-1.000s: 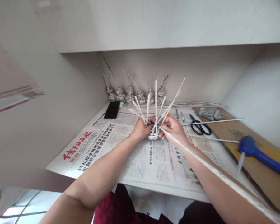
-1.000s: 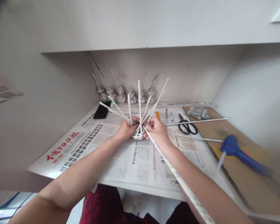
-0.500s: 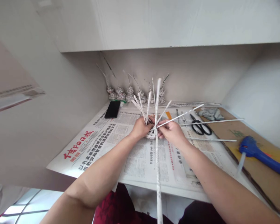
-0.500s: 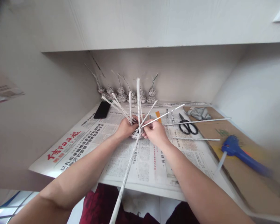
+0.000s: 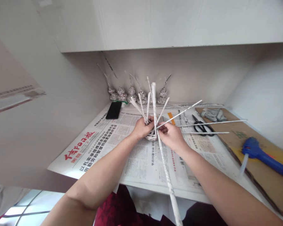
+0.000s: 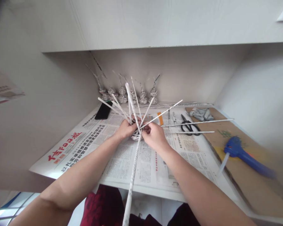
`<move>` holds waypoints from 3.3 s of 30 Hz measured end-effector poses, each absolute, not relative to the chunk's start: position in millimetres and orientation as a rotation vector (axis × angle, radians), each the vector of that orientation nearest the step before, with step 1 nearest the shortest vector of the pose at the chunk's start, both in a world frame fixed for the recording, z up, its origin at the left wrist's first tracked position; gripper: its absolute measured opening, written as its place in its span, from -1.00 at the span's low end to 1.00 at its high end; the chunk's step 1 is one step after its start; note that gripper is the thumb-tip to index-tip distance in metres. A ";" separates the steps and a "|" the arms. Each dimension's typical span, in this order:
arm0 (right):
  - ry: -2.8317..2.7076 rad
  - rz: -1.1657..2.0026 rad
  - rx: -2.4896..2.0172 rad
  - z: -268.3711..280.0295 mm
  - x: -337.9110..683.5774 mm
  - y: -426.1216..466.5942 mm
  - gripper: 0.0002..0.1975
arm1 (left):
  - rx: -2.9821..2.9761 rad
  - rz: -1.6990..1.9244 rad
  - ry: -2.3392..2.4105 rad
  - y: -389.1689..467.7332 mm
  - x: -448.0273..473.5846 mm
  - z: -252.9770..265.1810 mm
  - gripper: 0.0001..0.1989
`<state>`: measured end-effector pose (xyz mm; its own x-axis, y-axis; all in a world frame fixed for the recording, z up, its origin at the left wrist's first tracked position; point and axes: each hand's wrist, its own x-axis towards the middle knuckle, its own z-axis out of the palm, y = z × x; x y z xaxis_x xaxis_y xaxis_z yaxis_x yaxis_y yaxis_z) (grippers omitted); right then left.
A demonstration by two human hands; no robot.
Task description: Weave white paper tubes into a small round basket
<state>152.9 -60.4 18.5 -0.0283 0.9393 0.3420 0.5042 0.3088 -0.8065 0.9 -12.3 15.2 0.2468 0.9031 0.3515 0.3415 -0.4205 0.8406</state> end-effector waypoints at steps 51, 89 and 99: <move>-1.374 1.082 -1.252 -7.4 160.0 -38.4 -0.87 | 1.383 0.681 0.594 -5.3 -33.2 32.9 -0.50; -1.567 0.502 -1.355 3.0 156.4 -47.4 -0.74 | 1.531 1.067 0.765 -3.0 -6.5 10.5 -0.68; -1.610 0.431 -1.299 0.0 157.3 -48.0 -0.74 | 1.423 1.023 0.790 -5.9 -0.8 7.7 -0.62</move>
